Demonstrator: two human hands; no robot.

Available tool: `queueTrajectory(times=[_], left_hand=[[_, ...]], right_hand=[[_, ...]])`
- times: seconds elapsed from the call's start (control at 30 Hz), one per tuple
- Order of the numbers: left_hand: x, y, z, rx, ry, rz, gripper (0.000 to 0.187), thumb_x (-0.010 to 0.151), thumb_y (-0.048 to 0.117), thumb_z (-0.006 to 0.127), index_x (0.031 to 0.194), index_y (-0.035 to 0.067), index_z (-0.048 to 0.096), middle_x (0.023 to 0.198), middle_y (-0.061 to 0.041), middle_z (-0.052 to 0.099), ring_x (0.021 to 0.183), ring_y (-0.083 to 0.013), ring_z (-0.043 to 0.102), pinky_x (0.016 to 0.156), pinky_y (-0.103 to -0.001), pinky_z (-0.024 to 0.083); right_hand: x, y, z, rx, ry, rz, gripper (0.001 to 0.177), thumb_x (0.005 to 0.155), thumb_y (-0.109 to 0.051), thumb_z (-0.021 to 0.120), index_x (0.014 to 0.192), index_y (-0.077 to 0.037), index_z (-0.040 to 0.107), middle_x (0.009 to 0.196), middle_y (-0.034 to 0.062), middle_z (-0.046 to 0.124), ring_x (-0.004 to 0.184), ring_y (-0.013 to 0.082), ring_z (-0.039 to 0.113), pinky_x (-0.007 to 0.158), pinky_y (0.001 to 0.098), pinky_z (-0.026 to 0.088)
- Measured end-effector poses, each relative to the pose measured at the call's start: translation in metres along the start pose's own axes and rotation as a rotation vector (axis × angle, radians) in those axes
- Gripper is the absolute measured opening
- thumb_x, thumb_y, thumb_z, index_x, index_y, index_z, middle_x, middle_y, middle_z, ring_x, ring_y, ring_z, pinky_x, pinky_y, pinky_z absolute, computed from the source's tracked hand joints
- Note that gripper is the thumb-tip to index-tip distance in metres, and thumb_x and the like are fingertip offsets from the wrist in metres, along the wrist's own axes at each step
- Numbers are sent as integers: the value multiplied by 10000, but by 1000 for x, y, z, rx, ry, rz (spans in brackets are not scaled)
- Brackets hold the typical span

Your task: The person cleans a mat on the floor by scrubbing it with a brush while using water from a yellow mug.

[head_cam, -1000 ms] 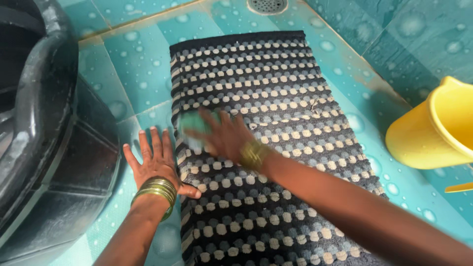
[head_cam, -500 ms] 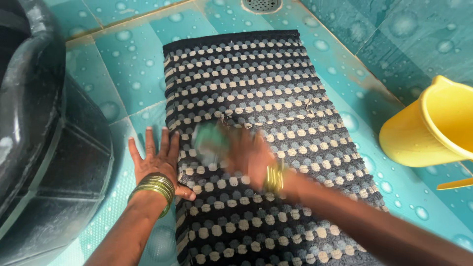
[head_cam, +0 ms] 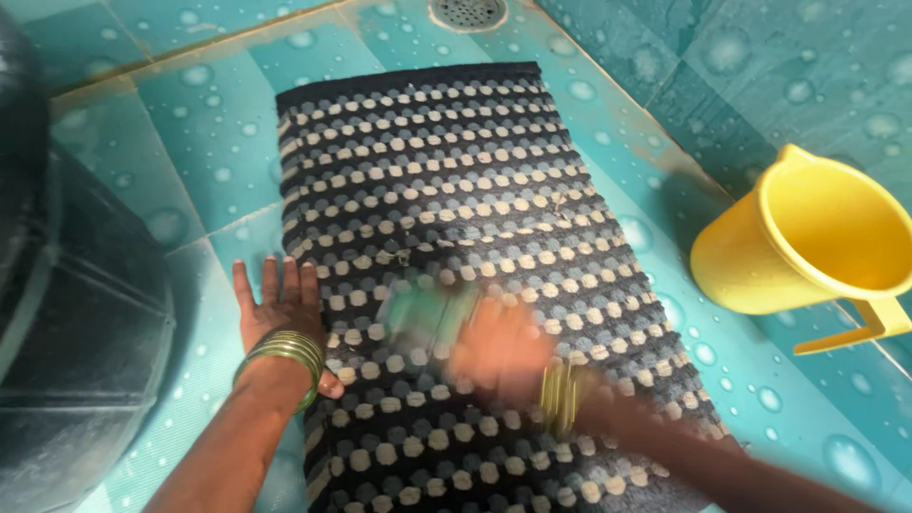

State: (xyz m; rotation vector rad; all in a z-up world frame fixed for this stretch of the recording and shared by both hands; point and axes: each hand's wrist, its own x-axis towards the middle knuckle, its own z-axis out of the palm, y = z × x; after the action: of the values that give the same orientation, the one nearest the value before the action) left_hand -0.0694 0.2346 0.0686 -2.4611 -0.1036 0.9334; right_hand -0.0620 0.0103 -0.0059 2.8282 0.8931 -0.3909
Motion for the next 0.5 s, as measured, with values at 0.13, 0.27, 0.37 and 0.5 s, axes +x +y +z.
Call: queueTrajectory(times=[0.13, 0.27, 0.37, 0.5], left_hand=[[-5, 0, -5, 13, 1, -13, 1622, 516, 793, 892, 1616, 76, -61, 1698, -120, -11, 1547, -320, -47, 1127, -655, -98], [-7, 1, -14, -19, 7, -5, 1634, 507, 785, 904, 1621, 81, -63, 1701, -117, -9, 1547, -318, -29, 1124, -665, -86], [-8, -2, -10, 2, -7, -5, 1627, 507, 796, 886, 1623, 83, -59, 1703, -113, -4, 1553, -316, -17, 1132, -669, -81], [-7, -2, -7, -17, 7, 1, 1645, 488, 789, 904, 1623, 87, -58, 1702, -112, -2, 1551, -308, -14, 1129, -665, -89]], right_hand=[[58, 97, -60, 94, 277, 344, 604, 945, -241, 600, 1481, -415, 382, 1511, 210, 329, 1114, 417, 539, 838, 611, 518], [66, 43, -61, -23, 193, 375, 736, 892, -217, 670, 1495, -441, 313, 1507, 287, 266, 1205, 497, 467, 900, 651, 476], [-2, -37, -17, -154, 888, 34, 715, 1097, -432, 609, 1541, 73, 370, 1248, 356, 471, 1032, 514, 644, 723, 675, 593], [-71, -54, 2, 23, 386, -162, 586, 948, -376, 592, 1488, -319, 372, 1376, 249, 483, 987, 405, 631, 729, 577, 564]])
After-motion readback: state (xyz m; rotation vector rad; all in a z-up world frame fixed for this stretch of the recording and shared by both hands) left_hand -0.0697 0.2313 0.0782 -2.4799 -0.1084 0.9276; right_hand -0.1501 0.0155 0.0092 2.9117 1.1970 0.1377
